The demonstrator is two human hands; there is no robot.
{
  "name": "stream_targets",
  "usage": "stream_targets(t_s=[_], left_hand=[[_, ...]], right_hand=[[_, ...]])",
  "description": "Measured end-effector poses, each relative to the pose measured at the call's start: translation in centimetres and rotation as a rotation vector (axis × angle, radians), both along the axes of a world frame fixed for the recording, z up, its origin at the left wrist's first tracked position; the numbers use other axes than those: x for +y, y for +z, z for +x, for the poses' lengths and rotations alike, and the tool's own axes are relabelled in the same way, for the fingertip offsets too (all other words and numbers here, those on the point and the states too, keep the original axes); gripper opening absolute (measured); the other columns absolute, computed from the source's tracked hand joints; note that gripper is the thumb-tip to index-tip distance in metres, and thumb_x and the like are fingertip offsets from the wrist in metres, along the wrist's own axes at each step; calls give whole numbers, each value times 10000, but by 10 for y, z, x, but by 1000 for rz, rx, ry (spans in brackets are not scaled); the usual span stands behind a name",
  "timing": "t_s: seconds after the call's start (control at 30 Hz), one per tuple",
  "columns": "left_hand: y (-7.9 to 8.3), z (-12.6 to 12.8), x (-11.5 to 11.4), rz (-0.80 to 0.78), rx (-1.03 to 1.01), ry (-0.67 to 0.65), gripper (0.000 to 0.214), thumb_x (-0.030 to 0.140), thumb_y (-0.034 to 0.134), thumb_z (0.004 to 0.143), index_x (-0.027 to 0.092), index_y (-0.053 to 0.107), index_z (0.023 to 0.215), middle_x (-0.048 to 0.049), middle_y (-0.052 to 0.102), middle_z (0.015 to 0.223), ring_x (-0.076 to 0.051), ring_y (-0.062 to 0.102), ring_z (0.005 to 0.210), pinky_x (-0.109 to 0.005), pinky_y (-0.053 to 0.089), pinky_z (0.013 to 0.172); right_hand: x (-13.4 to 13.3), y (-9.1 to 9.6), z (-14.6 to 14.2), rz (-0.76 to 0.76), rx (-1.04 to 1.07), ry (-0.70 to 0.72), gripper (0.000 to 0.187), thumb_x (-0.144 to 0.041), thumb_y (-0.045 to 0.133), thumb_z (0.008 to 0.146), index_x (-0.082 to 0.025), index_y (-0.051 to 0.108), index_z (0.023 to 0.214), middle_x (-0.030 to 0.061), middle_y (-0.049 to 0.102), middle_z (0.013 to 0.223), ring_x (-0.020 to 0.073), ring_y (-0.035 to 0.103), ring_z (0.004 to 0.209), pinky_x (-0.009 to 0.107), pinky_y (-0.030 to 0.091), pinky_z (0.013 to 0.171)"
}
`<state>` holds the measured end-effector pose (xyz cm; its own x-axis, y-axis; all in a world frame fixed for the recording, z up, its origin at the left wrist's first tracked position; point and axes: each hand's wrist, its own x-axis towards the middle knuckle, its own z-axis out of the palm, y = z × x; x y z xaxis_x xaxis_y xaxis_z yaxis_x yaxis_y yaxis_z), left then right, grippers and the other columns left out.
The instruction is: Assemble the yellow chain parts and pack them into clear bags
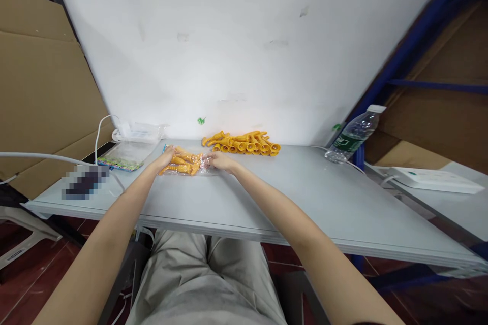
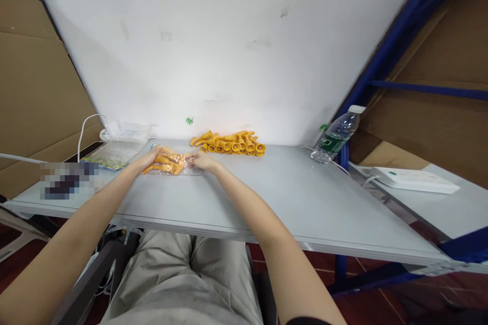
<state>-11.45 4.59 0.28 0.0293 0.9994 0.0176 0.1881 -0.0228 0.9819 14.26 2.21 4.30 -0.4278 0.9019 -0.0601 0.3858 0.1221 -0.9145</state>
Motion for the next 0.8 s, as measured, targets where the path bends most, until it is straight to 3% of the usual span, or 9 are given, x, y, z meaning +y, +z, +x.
stream_targets(t_s=[0.13, 0.27, 0.33, 0.4, 0.5, 0.57, 0.8], left_hand=[[2, 1, -1, 52, 256, 110, 463, 434, 431, 872, 153, 530, 1226, -152, 543, 1387, -263, 361, 1402, -403, 270, 1150], [1, -2, -1, 78, 388, 158, 479, 339, 427, 874, 150, 467, 1312, -144, 366, 1529, -230, 260, 1454, -368, 181, 1189], [1, -7, -1, 52, 416, 159, 499, 317, 398, 887, 146, 424, 1355, -137, 291, 1567, -213, 223, 1467, -352, 171, 1191], [0, -15, -1, 18, 429, 175, 503, 300, 353, 908, 146, 387, 1385, -127, 248, 1586, -198, 194, 1476, -347, 159, 1194], [1, -27, -3, -4, 434, 217, 477, 278, 312, 926, 137, 401, 1373, -126, 242, 1588, -200, 190, 1477, -348, 150, 1197], [1, -31, -4, 0, 417, 247, 463, 274, 313, 928, 140, 416, 1359, -129, 268, 1578, -207, 217, 1469, -358, 169, 1194], [-3, -28, -3, 41, 376, 259, 449, 253, 284, 928, 160, 422, 1345, -122, 357, 1539, -179, 281, 1444, -348, 178, 1189]], right_hand=[[1, -7, 1, -5, 59, 41, 94, -113, 586, 737, -151, 672, 731, -12, 665, 650, 114, 608, 660, 216, 463, 706], [6, -7, 2, 47, 42, 86, 90, -156, 588, 777, -154, 674, 802, 21, 713, 774, 129, 635, 741, 241, 484, 753], [13, -5, 3, 118, -11, 20, 140, -134, 542, 802, -145, 673, 850, 48, 723, 834, 139, 643, 751, 265, 496, 769], [23, -3, 6, 245, -80, -140, 206, -96, 491, 811, -135, 667, 909, 73, 722, 896, 150, 648, 781, 289, 498, 794], [38, -4, 12, 434, -195, -382, 294, -53, 443, 810, -126, 647, 1008, 112, 689, 1074, 180, 631, 966, 315, 471, 873], [44, -5, 13, 490, -293, -439, 337, -45, 432, 811, -127, 629, 1072, 124, 644, 1189, 199, 588, 1088, 328, 447, 912], [44, -10, -3, 641, -779, -298, 390, -90, 409, 864, -113, 606, 1199, 169, 583, 1261, 285, 499, 1196, 414, 370, 952]])
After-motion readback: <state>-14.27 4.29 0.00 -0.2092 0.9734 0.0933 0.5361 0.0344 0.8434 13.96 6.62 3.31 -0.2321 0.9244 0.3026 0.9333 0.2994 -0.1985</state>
